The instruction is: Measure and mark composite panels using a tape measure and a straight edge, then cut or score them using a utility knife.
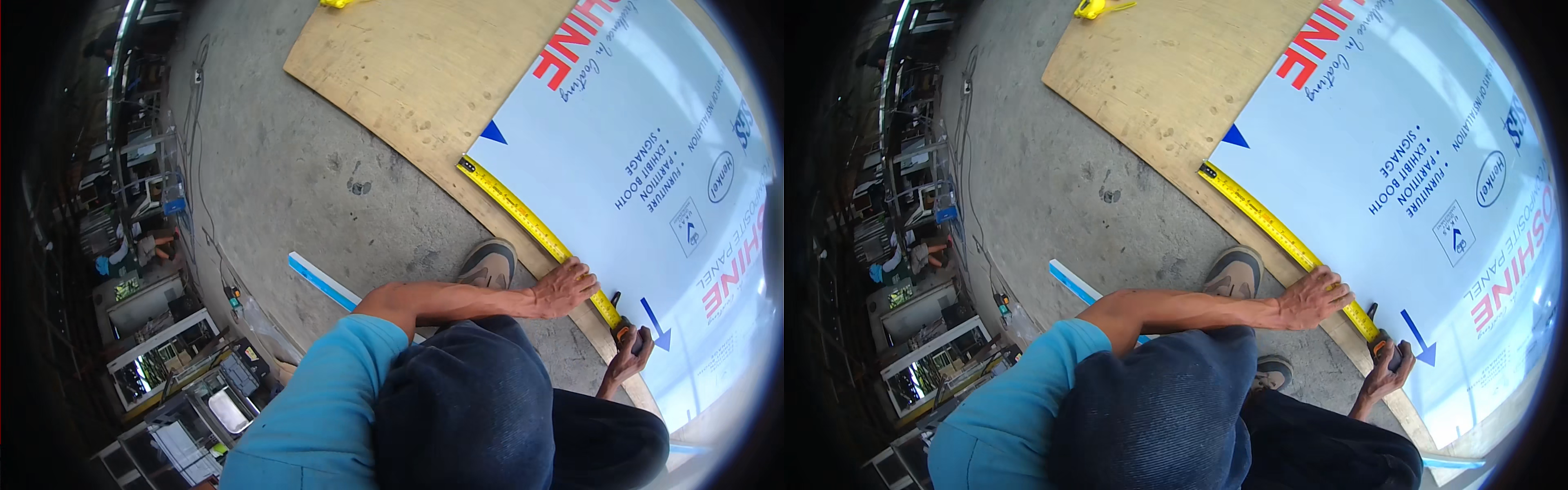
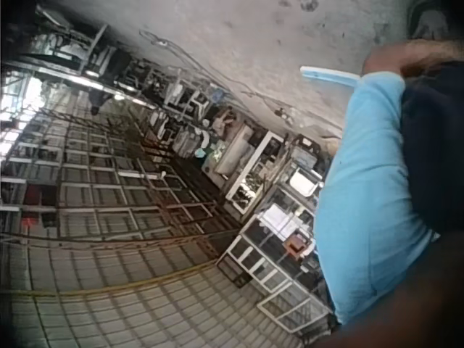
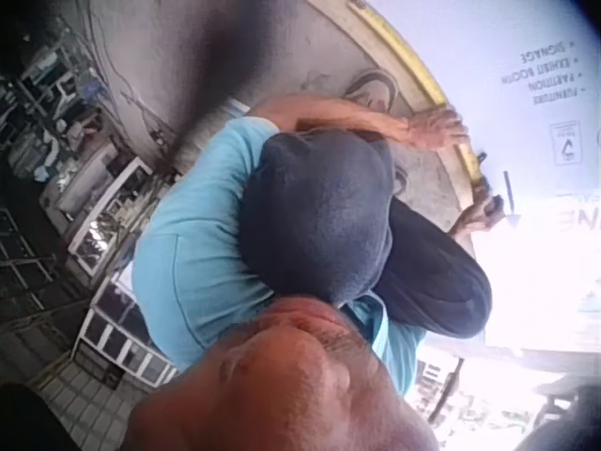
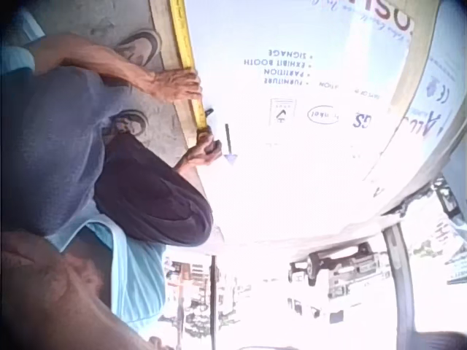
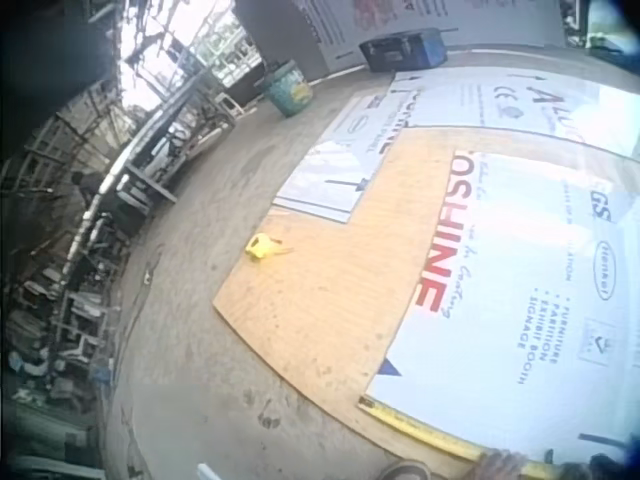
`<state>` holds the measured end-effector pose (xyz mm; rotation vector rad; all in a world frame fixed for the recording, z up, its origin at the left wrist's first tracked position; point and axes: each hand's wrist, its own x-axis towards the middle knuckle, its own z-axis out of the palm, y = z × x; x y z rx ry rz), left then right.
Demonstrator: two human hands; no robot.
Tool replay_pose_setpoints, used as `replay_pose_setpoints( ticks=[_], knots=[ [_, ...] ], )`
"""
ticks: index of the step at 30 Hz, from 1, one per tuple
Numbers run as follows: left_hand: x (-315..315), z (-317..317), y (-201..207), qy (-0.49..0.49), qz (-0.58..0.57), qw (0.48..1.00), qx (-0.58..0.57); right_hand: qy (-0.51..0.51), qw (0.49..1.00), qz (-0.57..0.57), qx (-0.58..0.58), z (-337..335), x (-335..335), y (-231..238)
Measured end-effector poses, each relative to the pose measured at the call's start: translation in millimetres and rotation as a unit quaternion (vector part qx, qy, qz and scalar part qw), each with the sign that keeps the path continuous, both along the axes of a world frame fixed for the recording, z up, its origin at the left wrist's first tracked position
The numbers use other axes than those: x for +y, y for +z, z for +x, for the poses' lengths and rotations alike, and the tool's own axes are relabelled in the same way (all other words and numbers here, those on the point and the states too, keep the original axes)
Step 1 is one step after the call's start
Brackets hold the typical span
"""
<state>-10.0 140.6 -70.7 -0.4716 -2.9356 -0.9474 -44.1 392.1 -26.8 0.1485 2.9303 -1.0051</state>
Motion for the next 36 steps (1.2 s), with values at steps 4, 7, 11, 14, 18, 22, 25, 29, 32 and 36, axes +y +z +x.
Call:
replay_pose_setpoints(
  ticks=[4,7,11,14,18,22,25,29,32,36],
  knots=[
    [-3.4,-9.1,5.2,-0.019,0.006,1.000,-0.011,0.020,1.000,-0.005,-0.008,-13.4,-26.4,9.8],
    [-10.3,-20.1,10.2,-0.037,-0.019,0.999,0.013,-0.009,0.999,0.008,-0.051,-24.2,-33.5,10.8],
    [-2.3,-34.1,14.2,-0.093,-0.016,0.995,0.039,0.008,0.996,0.062,-0.064,-27.0,-23.5,21.9],
    [14.7,-34.4,10.3,-0.142,-0.033,0.989,0.026,-0.020,0.998,0.038,-0.052,-15.1,6.4,37.5],
    [-0.7,-26.5,8.0,-0.164,-0.075,0.983,0.025,-0.270,0.963,-0.002,0.000,22.7,63.4,24.1],
    [12.4,-20.5,9.5,-0.152,-0.078,0.985,0.030,-0.466,0.883,0.057,0.005,108.5,169.1,24.2],
    [5.4,-14.7,2.9,-0.157,-0.106,0.981,0.028,-0.534,0.844,0.000,-0.048,136.7,204.1,8.9],
    [4.9,-22.2,18.7,-0.181,-0.081,0.979,0.039,-0.457,0.876,0.067,-0.141,121.4,251.8,-10.4],
    [7.3,-20.8,0.9,-0.161,-0.067,0.982,0.071,-0.415,0.866,0.220,-0.169,114.7,294.9,-45.1],
    [8.4,-19.2,-2.2,-0.122,-0.044,0.988,0.085,-0.412,0.869,0.124,-0.245,133.5,419.6,-61.1]
  ],
)
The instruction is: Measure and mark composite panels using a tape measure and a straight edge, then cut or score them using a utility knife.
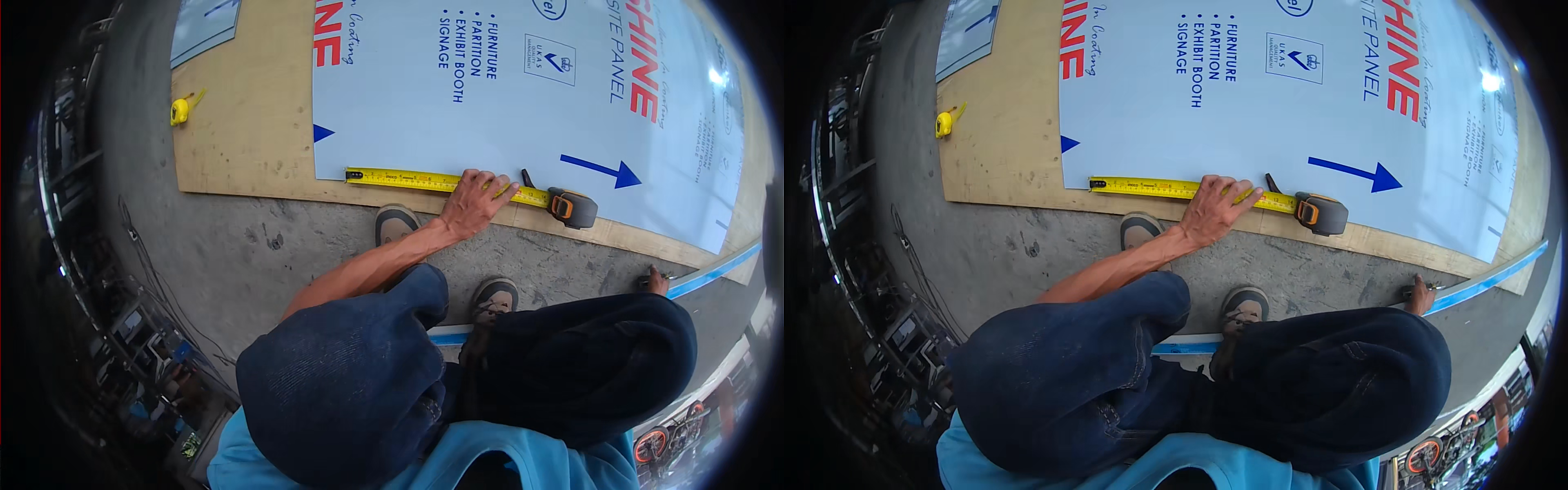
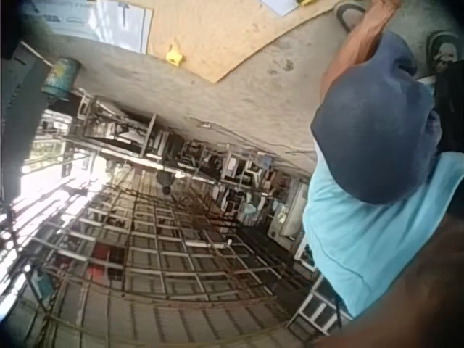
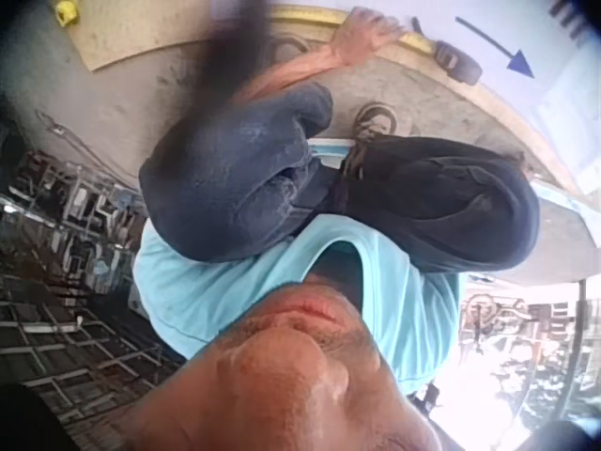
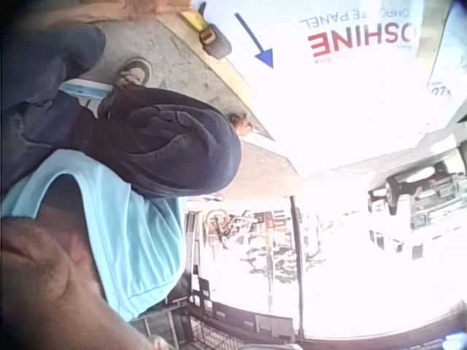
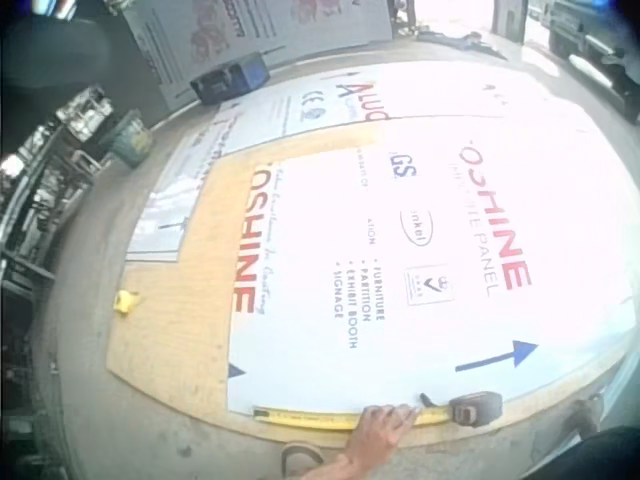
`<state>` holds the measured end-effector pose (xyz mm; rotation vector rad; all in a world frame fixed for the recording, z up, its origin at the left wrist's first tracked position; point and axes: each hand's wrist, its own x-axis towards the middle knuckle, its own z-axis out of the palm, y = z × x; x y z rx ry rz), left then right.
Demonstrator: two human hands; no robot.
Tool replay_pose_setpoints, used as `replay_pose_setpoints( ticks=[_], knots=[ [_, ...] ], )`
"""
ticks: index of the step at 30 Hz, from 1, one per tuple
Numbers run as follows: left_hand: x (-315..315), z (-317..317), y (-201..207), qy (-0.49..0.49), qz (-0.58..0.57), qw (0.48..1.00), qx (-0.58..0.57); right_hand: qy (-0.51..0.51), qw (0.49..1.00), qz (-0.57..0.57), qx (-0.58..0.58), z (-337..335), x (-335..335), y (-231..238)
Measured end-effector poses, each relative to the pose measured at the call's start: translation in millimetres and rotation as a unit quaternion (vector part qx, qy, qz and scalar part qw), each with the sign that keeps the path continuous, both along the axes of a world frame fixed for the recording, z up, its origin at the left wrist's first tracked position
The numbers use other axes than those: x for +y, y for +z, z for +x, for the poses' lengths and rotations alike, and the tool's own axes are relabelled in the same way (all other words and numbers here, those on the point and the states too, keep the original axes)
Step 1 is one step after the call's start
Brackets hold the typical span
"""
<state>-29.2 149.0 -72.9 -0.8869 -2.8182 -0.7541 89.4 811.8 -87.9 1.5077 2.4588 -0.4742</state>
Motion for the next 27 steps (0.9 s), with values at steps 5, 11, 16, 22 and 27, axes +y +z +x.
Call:
replay_pose_setpoints(
  ticks=[5,11,16,22,27],
  knots=[
    [-37.4,11.7,-0.2,0.036,-0.042,0.998,0.000,0.084,0.991,-0.084,-0.055,-111.3,-112.3,-48.4],
    [-66.5,11.8,-6.5,0.032,-0.031,0.999,-0.005,0.132,0.991,-0.001,0.004,-149.7,-136.7,-48.1],
    [-82.6,12.3,-7.0,0.040,-0.021,0.999,-0.028,0.133,0.988,0.069,0.045,-137.5,-143.4,-43.0],
    [-87.3,13.7,-8.5,0.043,-0.006,0.997,-0.061,0.120,0.974,0.165,0.101,-110.3,-153.0,-26.3],
    [-95.8,12.5,-6.5,0.035,0.007,0.997,-0.071,0.120,0.952,0.240,0.148,-102.0,-189.7,-0.2]
  ],
)
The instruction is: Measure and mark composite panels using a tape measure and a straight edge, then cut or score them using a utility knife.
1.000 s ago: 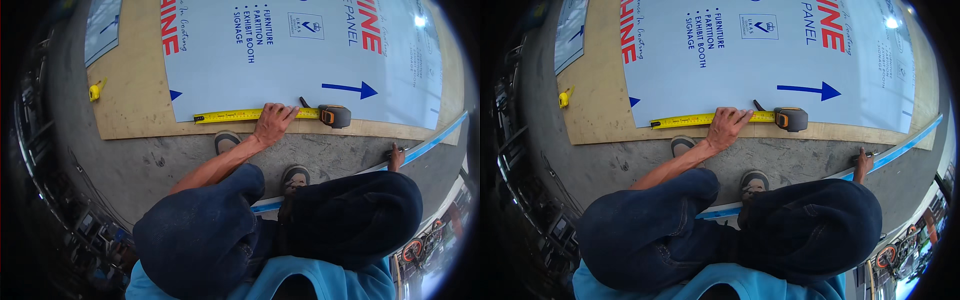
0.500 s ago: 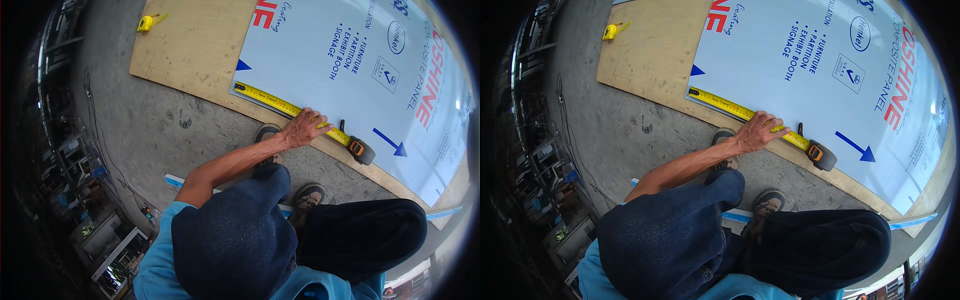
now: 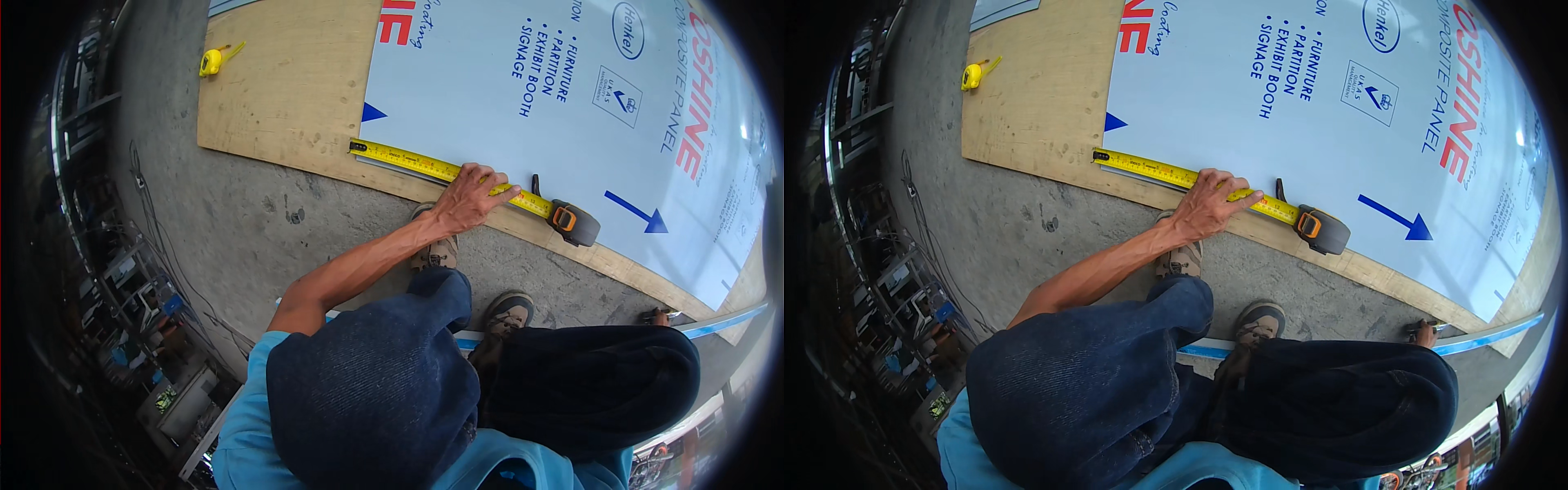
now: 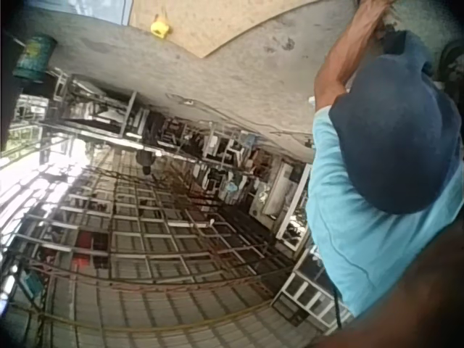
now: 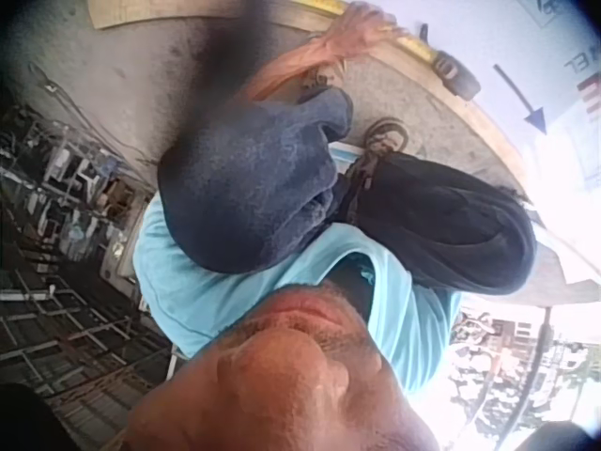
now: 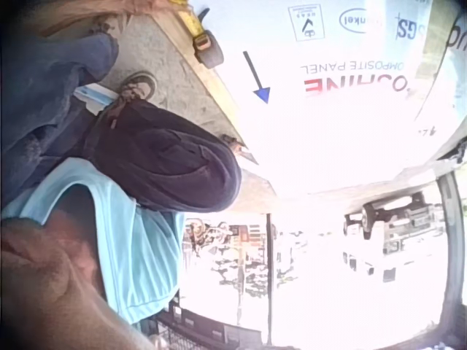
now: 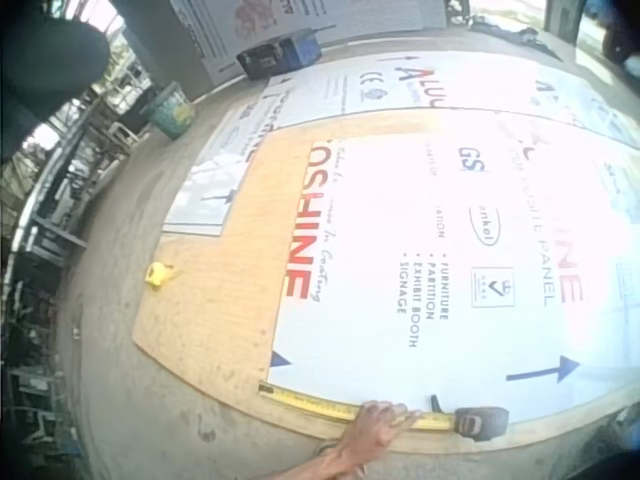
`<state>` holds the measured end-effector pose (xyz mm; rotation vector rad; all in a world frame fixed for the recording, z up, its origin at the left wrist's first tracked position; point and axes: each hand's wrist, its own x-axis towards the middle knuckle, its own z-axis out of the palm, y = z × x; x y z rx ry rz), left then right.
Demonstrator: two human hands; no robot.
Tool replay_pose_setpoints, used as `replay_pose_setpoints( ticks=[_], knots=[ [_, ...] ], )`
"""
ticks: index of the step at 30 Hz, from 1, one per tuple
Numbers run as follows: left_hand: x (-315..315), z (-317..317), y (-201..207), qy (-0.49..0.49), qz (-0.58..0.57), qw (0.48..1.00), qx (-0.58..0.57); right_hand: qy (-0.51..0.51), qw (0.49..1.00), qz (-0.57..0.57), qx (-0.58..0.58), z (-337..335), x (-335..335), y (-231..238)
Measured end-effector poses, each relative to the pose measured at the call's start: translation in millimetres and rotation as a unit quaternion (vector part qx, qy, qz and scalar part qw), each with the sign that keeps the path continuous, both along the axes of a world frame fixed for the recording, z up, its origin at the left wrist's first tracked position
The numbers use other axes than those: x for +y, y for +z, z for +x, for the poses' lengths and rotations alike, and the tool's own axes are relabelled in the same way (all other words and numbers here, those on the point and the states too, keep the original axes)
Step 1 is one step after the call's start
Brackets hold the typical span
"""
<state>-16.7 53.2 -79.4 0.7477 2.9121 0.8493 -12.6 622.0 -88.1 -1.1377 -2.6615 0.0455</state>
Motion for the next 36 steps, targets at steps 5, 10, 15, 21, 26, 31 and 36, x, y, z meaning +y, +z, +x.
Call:
replay_pose_setpoints(
  ticks=[5,10,15,21,26,31,36],
  knots=[
    [12.9,-6.6,-0.6,-0.024,-0.033,0.999,0.011,-0.006,0.993,0.104,0.051,-3.4,-46.8,58.7],
    [17.8,-2.2,6.4,-0.001,-0.006,1.000,-0.001,0.433,0.853,-0.293,0.000,-74.0,-265.5,106.7],
    [45.0,2.9,8.5,0.037,-0.030,0.999,0.019,0.559,0.770,-0.234,-0.201,-52.9,-312.2,97.4],
    [62.7,6.9,3.8,0.053,-0.044,0.997,0.046,0.480,0.796,-0.275,-0.245,-42.2,-285.5,104.8],
    [62.6,6.6,1.7,0.046,-0.039,0.997,0.039,0.385,0.855,-0.240,-0.252,-39.5,-213.0,113.3],
    [55.6,4.4,5.2,0.051,-0.027,0.998,0.021,0.358,0.884,-0.194,-0.230,-34.9,-133.7,107.9],
    [46.9,-9.8,38.9,-0.036,-0.046,0.996,-0.062,0.326,0.910,-0.175,-0.189,-26.2,-97.6,96.9]
  ],
)
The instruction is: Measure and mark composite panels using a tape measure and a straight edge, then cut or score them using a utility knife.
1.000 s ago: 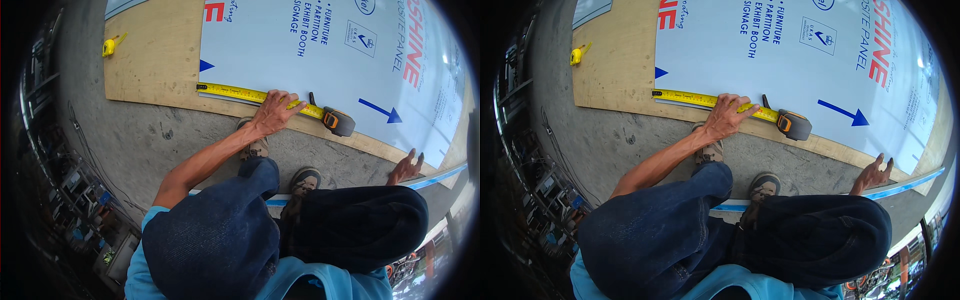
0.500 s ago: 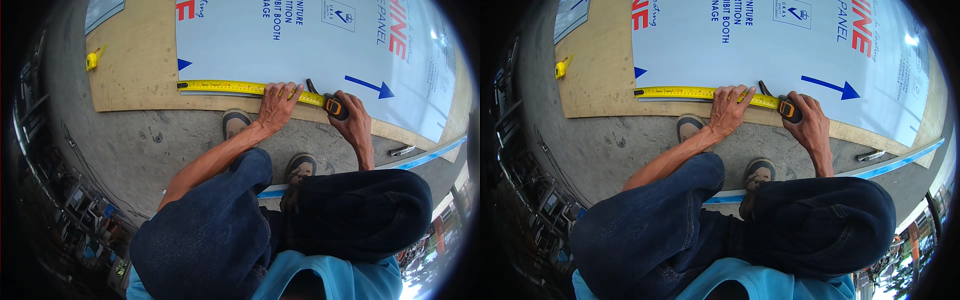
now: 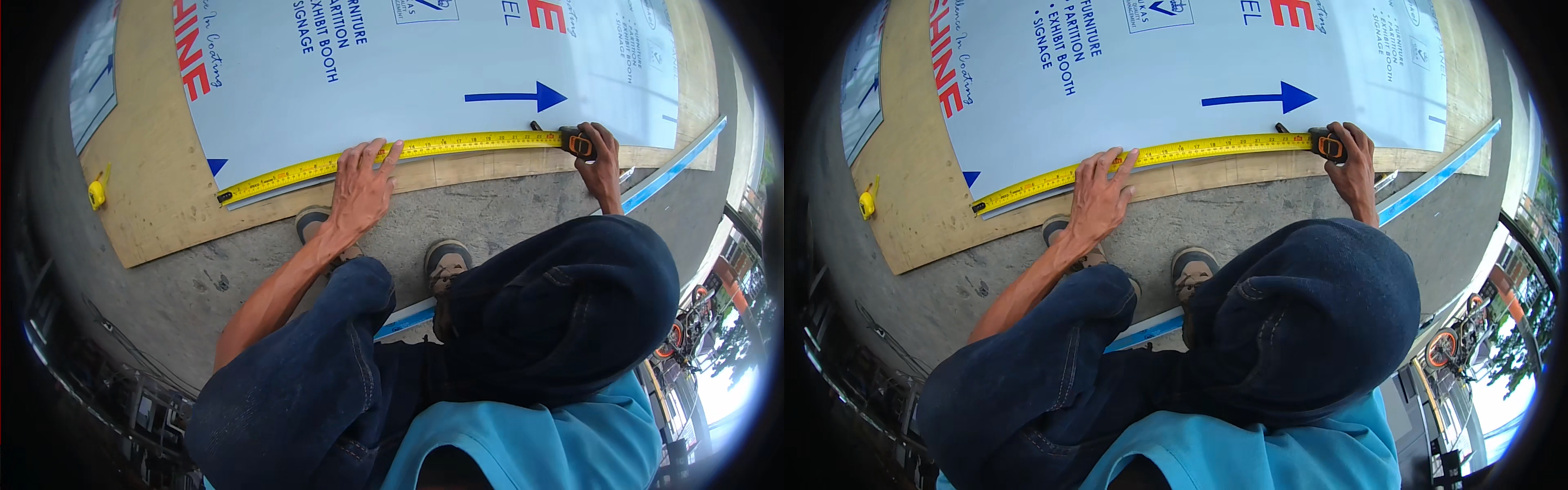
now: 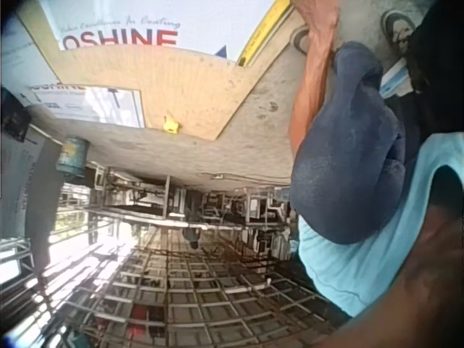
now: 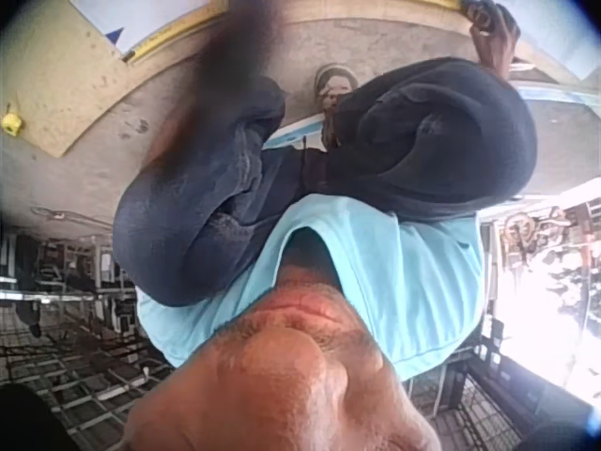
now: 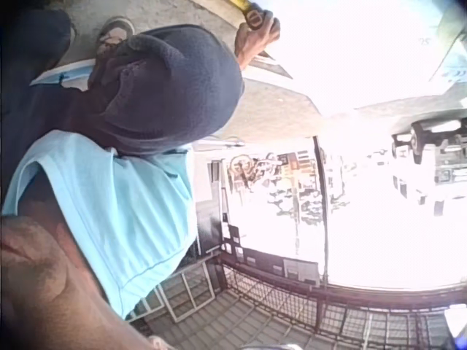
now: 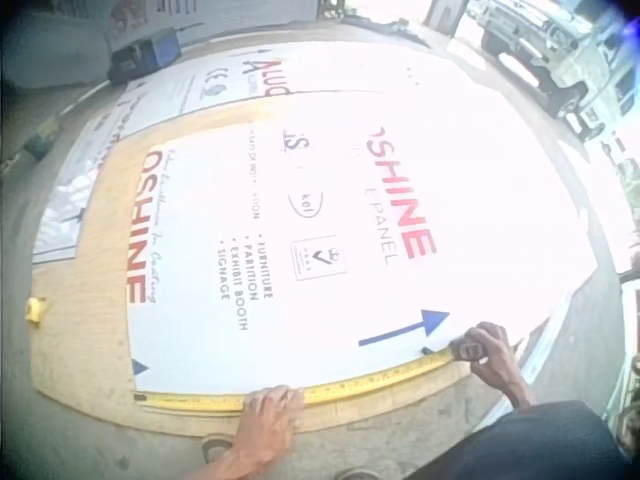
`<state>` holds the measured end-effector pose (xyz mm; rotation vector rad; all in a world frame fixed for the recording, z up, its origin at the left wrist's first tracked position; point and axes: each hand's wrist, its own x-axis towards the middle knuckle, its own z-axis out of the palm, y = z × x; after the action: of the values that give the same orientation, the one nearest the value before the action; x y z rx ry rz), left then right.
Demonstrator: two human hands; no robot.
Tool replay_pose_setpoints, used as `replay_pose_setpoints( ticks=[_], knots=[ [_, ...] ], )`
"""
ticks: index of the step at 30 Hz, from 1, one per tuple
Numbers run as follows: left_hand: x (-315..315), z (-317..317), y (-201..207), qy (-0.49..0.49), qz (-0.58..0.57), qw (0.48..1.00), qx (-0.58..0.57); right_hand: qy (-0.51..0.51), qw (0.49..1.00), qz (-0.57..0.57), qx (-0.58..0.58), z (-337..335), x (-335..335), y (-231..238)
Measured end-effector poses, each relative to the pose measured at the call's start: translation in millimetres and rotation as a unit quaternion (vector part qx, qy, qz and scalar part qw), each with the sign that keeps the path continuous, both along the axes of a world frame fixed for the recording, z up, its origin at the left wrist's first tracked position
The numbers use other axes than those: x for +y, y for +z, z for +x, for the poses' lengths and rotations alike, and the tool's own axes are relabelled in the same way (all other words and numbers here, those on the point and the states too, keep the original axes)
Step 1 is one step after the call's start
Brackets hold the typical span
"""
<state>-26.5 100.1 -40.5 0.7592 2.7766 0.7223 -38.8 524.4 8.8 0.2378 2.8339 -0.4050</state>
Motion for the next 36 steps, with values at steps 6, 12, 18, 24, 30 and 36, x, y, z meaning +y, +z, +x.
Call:
replay_pose_setpoints(
  ticks=[6,12,18,24,30,36],
  knots=[
    [-36.3,-99.3,110.8,-0.354,-0.245,0.871,-0.236,-0.018,0.999,0.011,0.029,4.0,10.7,-4.2],
    [47.5,-118.7,95.2,-0.309,-0.201,0.925,-0.096,-0.038,0.997,-0.033,0.055,-0.3,-0.7,-8.9],
    [153.1,-16.1,-20.5,-0.114,-0.131,0.984,0.022,0.006,0.998,-0.050,0.038,-4.4,-7.3,-11.1],
    [200.8,-2.3,-19.5,0.004,-0.008,0.994,0.106,0.042,0.996,-0.043,-0.064,-9.9,23.6,16.0],
    [185.3,-12.7,-36.7,-0.027,-0.022,0.992,0.120,-0.419,0.890,-0.111,0.139,8.2,53.0,-36.4],
    [214.7,-21.5,-23.0,-0.031,0.027,0.995,0.093,-0.250,0.919,0.270,-0.143,54.4,180.4,-62.1]
  ],
)
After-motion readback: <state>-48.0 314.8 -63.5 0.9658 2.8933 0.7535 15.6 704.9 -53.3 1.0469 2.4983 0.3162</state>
